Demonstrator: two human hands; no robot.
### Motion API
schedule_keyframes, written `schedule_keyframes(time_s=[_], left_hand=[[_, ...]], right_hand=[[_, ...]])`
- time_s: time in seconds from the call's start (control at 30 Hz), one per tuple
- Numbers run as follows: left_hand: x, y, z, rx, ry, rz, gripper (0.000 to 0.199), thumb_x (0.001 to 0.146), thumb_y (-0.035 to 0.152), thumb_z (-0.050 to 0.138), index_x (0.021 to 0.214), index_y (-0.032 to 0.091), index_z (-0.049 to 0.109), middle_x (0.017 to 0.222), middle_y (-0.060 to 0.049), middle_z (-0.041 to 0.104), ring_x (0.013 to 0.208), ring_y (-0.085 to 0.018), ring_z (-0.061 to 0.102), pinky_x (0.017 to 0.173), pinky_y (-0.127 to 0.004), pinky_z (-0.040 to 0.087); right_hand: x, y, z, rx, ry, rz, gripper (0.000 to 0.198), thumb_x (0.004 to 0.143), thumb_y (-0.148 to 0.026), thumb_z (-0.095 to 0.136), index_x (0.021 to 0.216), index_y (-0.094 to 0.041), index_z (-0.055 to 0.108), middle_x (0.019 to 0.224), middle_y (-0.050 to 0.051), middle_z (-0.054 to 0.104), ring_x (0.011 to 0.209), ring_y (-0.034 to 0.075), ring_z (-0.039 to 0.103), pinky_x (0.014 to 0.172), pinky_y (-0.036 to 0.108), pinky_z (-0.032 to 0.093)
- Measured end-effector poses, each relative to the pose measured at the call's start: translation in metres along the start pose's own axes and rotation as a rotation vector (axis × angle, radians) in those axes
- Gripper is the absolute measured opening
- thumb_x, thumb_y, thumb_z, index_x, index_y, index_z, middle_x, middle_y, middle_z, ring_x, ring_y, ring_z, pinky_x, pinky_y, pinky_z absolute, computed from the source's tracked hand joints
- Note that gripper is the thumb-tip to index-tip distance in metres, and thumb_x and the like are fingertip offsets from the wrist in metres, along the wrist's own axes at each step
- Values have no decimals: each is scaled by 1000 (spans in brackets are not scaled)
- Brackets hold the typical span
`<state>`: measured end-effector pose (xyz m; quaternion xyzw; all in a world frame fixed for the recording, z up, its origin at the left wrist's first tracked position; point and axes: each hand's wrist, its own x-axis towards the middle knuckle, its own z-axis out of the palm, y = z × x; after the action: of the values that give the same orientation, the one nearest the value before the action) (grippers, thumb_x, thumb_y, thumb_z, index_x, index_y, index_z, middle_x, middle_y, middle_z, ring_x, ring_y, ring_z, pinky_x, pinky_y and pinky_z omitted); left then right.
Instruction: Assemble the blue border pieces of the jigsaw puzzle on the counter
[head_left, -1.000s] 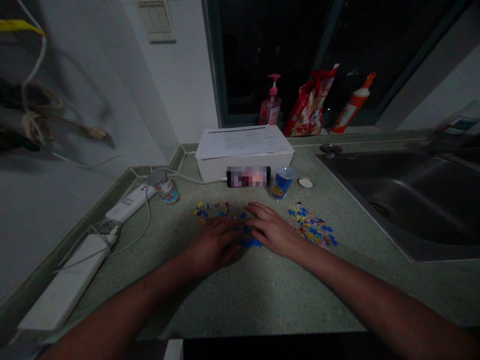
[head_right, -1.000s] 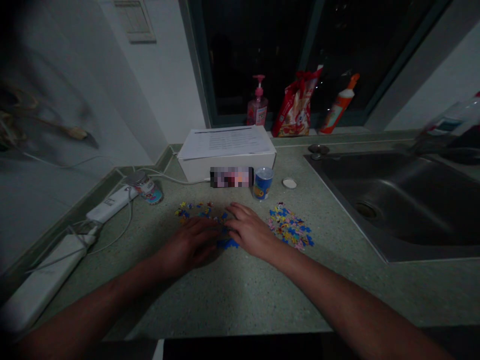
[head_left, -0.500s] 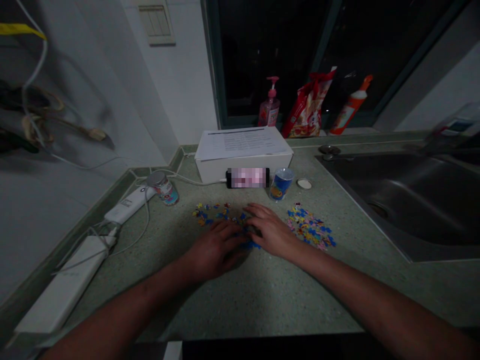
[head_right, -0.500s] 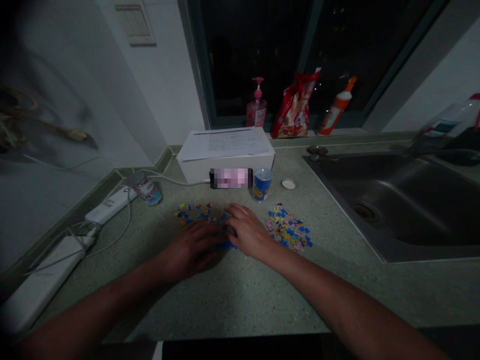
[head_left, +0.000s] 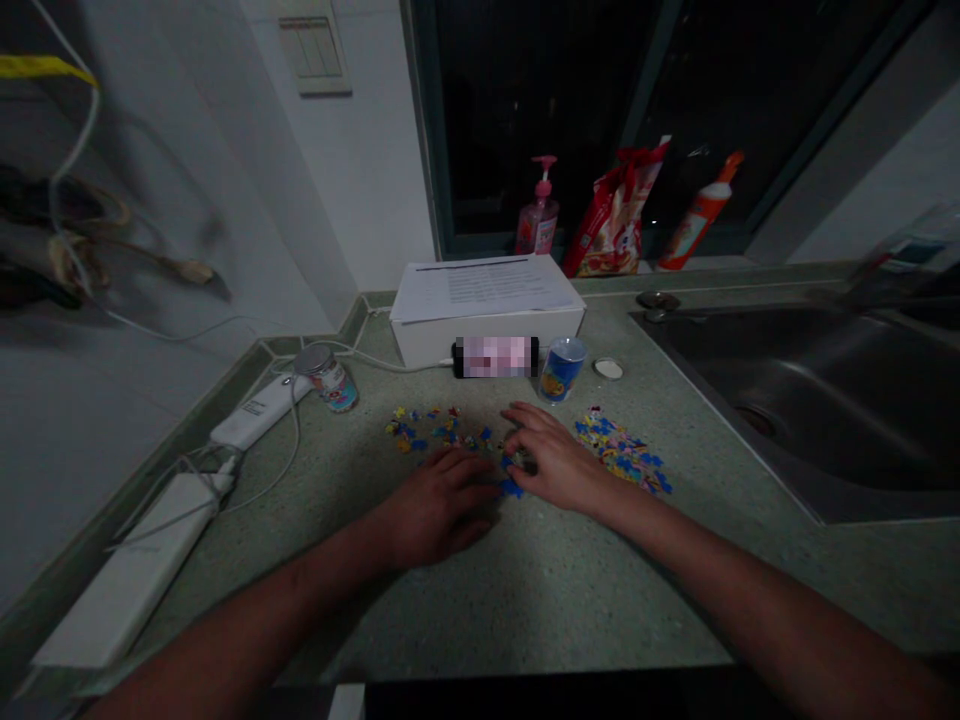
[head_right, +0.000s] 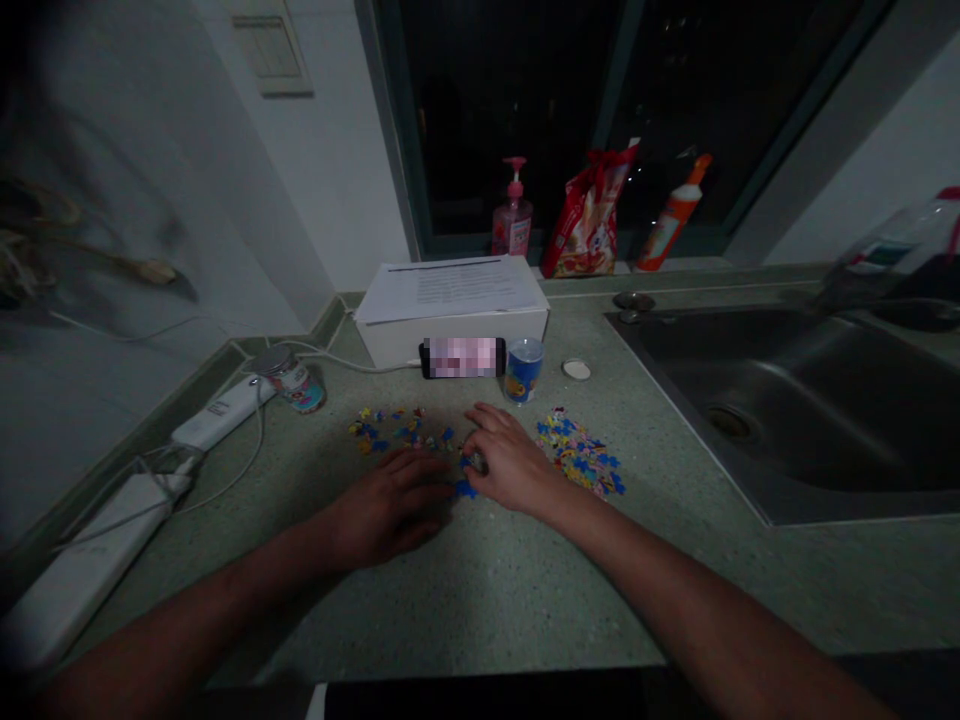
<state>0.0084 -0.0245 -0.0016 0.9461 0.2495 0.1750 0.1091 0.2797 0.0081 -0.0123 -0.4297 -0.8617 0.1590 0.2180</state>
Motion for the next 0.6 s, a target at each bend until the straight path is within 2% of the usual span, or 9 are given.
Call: schedule_keyframes(time_s=[0.17,0.6], left_hand=[[-1,-2,1,5,9,-6,36,102,31,70,137,24,73,140,-13,72,130,-33,67,118,-55,51],[-1,-1,2,10,-5,-2,33,102,31,70,135,25,73,139,-11,73,130,-32,68,119,-54,51]], right_hand=[[-4,4,-3,16,13,4,17,88,-18,82,104,-21,77,158,20,64,158,41,49,125,68,45],[-2,3,-2,-22,-10,-21,14,87,-17,82,99,-21,75,156,20,65,158,41,48,127,65,45]])
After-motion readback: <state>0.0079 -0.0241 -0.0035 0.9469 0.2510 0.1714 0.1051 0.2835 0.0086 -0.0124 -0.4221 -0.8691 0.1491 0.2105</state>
